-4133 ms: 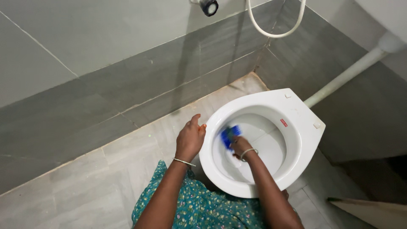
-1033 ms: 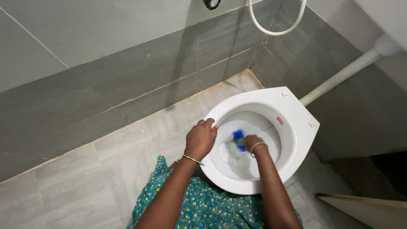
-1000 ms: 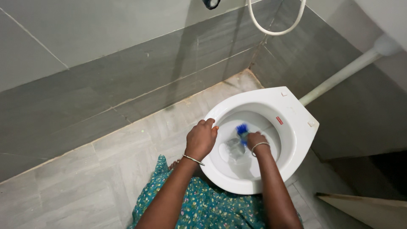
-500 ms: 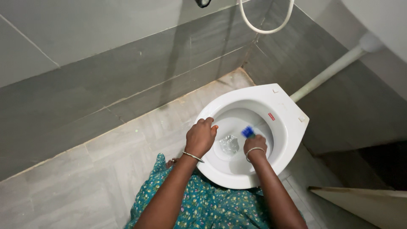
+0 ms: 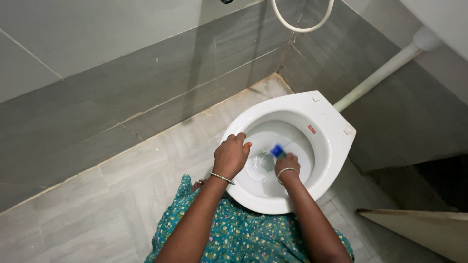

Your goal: The person cleans the inside of a toilet bowl by hand using a blue brush, scrubbing the interior and edges.

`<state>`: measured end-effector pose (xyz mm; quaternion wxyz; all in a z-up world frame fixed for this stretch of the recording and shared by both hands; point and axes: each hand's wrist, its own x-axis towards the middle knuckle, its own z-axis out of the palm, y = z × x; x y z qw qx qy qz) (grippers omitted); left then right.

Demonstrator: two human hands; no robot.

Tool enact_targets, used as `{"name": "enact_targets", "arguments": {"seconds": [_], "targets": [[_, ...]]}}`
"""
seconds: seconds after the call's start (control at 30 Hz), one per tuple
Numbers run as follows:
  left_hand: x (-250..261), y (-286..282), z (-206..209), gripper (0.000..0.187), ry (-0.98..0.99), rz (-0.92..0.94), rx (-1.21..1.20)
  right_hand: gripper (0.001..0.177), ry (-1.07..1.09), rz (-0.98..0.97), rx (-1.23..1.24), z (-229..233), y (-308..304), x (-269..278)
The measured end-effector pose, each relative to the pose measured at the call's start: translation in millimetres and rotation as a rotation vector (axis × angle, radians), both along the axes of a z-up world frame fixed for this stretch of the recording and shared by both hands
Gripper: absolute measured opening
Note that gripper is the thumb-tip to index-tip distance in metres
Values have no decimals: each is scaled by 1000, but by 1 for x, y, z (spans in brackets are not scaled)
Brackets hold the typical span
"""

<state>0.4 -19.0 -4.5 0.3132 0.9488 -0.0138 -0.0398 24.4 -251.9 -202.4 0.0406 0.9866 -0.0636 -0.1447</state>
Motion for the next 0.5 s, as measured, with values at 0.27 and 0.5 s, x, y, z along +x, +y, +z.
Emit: {"name": "enact_targets", "arguments": {"seconds": [0.27, 0.5], "targets": [[3, 6, -4, 33, -63, 23, -8, 31, -105, 22, -20, 31, -14, 13], [2, 4, -4, 30, -32, -5, 11, 31, 199, 7, 70, 11, -11, 22]]}}
